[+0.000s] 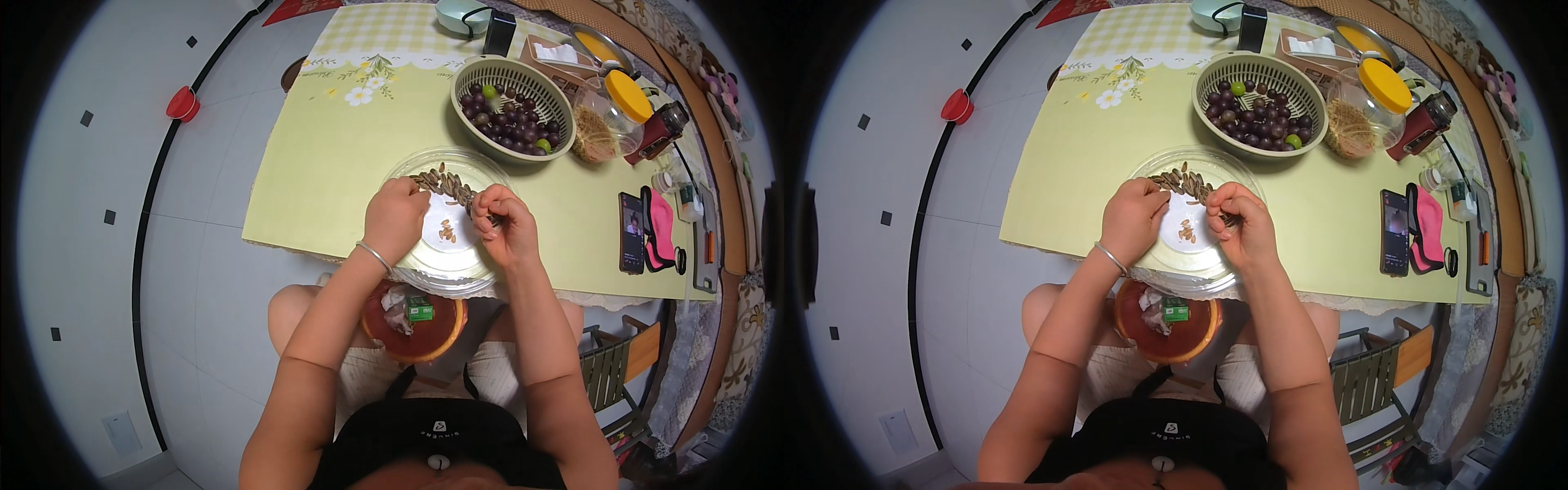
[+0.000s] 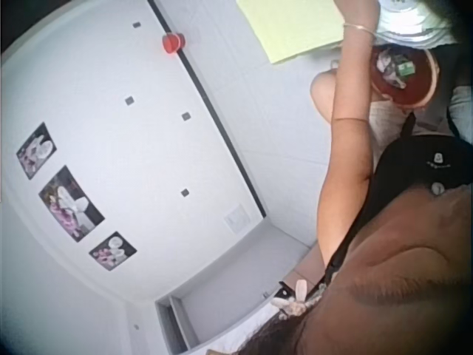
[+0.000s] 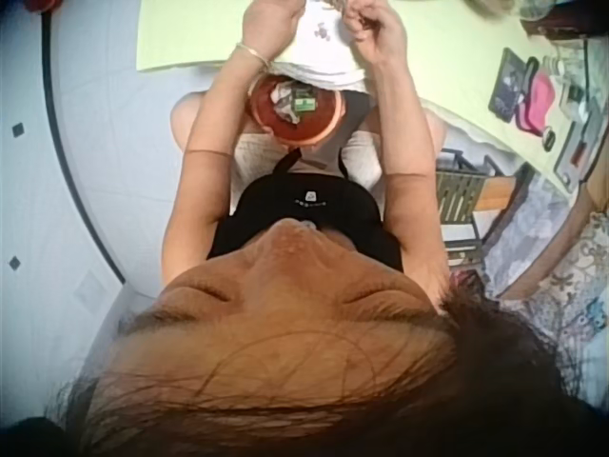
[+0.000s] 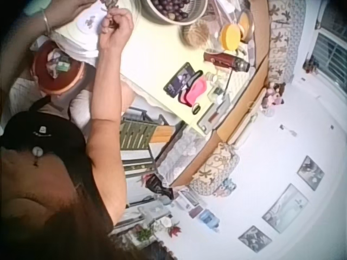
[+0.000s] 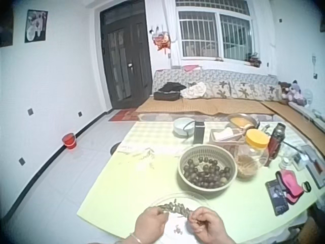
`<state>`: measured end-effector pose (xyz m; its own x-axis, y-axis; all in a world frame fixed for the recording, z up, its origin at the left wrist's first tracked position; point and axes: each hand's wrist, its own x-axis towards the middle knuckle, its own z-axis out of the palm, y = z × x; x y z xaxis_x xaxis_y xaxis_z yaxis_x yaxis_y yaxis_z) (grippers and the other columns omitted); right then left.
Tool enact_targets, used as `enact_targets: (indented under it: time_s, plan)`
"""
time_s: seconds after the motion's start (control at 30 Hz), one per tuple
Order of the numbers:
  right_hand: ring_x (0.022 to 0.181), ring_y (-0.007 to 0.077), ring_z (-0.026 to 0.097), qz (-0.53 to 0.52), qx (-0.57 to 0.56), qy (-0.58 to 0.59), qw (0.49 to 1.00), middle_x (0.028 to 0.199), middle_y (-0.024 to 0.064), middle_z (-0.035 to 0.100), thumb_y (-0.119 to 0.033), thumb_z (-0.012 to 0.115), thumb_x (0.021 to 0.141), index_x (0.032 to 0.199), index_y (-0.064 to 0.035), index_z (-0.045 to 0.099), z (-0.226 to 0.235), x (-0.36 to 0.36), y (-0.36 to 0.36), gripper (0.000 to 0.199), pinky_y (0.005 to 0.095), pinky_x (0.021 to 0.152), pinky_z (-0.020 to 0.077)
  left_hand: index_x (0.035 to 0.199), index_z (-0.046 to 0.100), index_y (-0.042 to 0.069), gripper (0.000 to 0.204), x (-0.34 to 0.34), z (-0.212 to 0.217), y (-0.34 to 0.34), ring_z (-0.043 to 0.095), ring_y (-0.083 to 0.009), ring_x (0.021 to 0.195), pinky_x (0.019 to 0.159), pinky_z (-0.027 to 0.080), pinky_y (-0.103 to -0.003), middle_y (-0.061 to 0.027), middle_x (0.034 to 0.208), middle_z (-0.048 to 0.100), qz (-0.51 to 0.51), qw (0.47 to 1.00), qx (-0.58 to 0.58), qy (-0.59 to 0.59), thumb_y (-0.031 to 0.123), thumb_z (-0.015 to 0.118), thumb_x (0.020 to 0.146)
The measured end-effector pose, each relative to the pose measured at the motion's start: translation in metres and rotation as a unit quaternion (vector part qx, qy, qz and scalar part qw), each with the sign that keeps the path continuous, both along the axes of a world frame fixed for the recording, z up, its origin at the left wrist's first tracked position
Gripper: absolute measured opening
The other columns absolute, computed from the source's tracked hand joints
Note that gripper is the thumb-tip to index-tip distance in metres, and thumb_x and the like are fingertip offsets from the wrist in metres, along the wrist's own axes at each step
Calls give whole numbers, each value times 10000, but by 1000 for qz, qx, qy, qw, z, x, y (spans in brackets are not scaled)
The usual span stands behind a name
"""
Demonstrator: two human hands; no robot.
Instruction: The person sits on the floor and shells sunflower seeds by hand, placing the kernels into a small bowl and discarding the shells onto a plate. The task is performed continuously with both hands.
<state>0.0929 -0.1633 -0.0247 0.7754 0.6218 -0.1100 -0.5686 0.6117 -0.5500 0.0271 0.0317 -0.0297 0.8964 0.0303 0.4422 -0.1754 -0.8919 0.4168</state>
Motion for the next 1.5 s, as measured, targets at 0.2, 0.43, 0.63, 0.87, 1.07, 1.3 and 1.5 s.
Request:
enact_targets:
  time_s: [0.2, 0.43, 0.63, 0.87, 1.07, 1.3, 1.5]
  plan:
    - [497, 101, 433, 11, -74, -13, 997, 695, 66, 540, -73, 519, 878, 857, 29, 585, 4, -6, 6, 123, 196, 410, 305, 696, 628, 40, 45, 3, -10, -2, 573, -287, 788, 683, 492, -394, -101, 785, 571, 10, 998, 37, -41, 76, 610, 718]
    - [499, 51, 430, 5, -221, -34, 975, 669, 11, 542, -52, 583, 892, 882, -4, 614, 8, -15, 17, 58, 182, 416, 283, 814, 620, 25, 65, 0, 5, -5, 597, -300, 781, 686, 500, -385, -119, 821, 602, 3, 999, -10, -44, 25, 590, 757]
    - [529, 39, 448, -13, -270, -85, 959, 647, -15, 541, -47, 639, 864, 873, -12, 624, 8, -25, 25, 39, 177, 467, 324, 1001, 677, 29, 200, -16, 26, -21, 663, -267, 738, 644, 535, -331, -135, 886, 659, -44, 974, -219, -36, -4, 633, 809]
    - [580, 40, 486, -43, -307, -111, 944, 699, -12, 572, -22, 644, 843, 863, 2, 638, 3, -29, 25, 32, 177, 523, 383, 988, 696, 37, 195, -23, 20, -31, 635, -269, 664, 585, 519, -343, -108, 790, 649, -37, 995, -77, -43, 38, 671, 795]
    - [650, 45, 515, -38, -319, -102, 942, 754, 1, 600, -29, 638, 842, 851, 3, 638, 7, -34, 26, 33, 178, 586, 414, 960, 693, 33, 171, -26, 20, -33, 611, -258, 598, 521, 491, -351, -96, 700, 610, -42, 995, -59, -72, 56, 680, 792]
    - [680, 54, 512, -47, -371, -190, 908, 742, -5, 601, -69, 662, 803, 801, -11, 638, -5, -31, 26, 63, 203, 621, 423, 941, 683, 33, 162, -27, 19, -34, 604, -262, 587, 518, 488, -355, -94, 678, 598, -48, 995, -47, -73, 51, 678, 780]
    - [668, 55, 510, -59, -403, -232, 883, 717, 3, 596, -72, 674, 782, 773, -15, 636, -6, -30, 25, 70, 200, 612, 415, 943, 687, 27, 170, -29, 16, -37, 612, -261, 596, 531, 496, -350, -104, 693, 614, -41, 995, -59, -67, 33, 671, 774]
